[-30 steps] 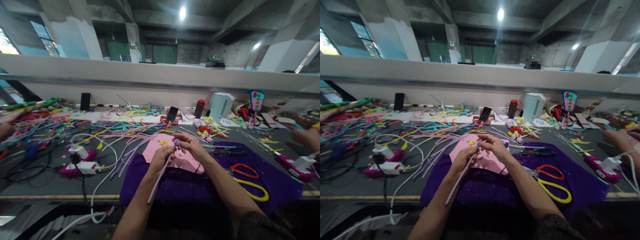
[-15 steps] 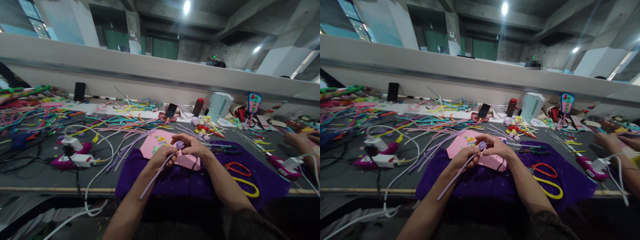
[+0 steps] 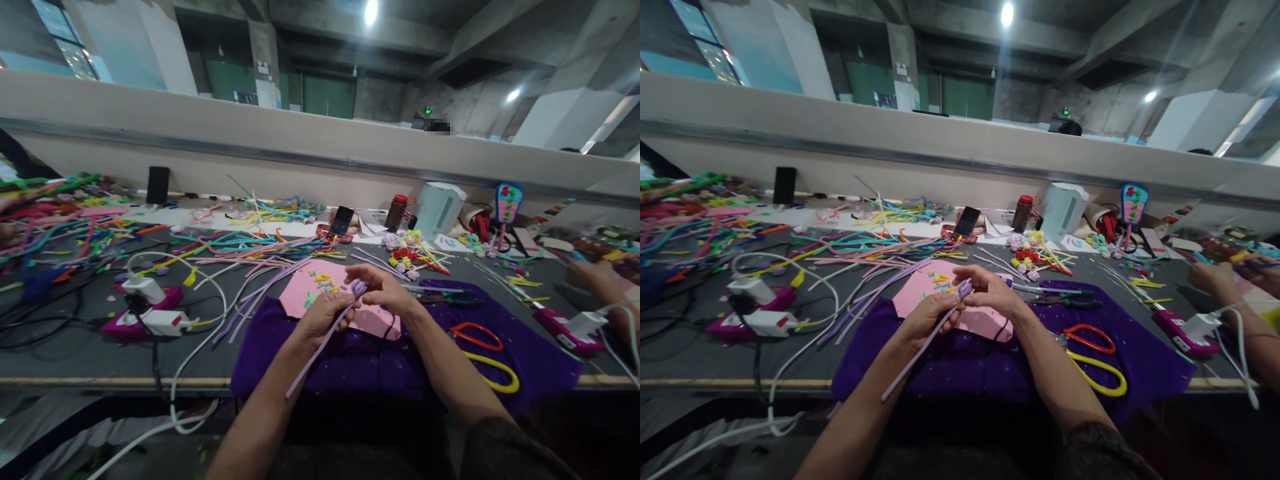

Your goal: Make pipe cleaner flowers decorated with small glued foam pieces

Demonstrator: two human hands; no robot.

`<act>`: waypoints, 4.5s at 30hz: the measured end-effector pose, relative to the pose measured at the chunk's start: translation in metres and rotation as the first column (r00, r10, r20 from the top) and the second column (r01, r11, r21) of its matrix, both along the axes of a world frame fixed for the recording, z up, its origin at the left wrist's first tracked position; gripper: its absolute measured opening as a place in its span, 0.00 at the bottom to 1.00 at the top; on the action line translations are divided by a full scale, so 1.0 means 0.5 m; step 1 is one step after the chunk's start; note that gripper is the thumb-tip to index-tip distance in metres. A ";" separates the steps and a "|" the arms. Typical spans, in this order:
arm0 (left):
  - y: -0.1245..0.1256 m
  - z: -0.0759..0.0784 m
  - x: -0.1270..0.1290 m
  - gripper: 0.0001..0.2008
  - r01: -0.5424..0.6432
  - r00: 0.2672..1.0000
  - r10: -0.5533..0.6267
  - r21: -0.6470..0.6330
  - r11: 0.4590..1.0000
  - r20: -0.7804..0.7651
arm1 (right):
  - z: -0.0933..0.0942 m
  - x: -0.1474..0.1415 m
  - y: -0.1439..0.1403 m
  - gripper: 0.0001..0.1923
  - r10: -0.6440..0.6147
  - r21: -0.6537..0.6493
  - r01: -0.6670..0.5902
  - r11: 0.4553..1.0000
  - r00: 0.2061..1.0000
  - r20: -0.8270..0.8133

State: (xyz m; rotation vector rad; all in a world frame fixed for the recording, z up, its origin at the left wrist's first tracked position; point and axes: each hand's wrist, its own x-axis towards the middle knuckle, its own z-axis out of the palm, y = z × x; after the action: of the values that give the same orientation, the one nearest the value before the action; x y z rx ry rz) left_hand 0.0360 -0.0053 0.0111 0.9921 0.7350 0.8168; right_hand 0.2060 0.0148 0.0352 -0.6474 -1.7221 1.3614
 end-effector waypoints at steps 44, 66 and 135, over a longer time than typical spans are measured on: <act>0.014 -0.013 0.007 0.15 -0.471 0.872 0.456 0.050 0.881 0.177 | -0.039 -0.095 -0.035 0.13 -0.237 -0.215 0.225 0.950 0.971 -0.032; 0.021 -0.020 -0.008 0.17 -0.416 0.904 0.409 0.036 0.909 0.123 | -0.038 -0.082 -0.034 0.16 -0.260 -0.208 0.254 0.945 0.966 -0.003; 0.020 -0.018 -0.007 0.12 -0.490 0.871 0.479 0.129 0.862 0.107 | -0.049 -0.087 -0.035 0.15 -0.228 -0.072 0.234 0.969 0.970 0.085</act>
State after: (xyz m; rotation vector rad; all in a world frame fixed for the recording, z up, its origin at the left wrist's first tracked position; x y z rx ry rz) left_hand 0.0325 0.0047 0.0020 0.9169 0.8869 1.3606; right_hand 0.1624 -0.0027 0.0106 -0.9273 -1.5992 1.2612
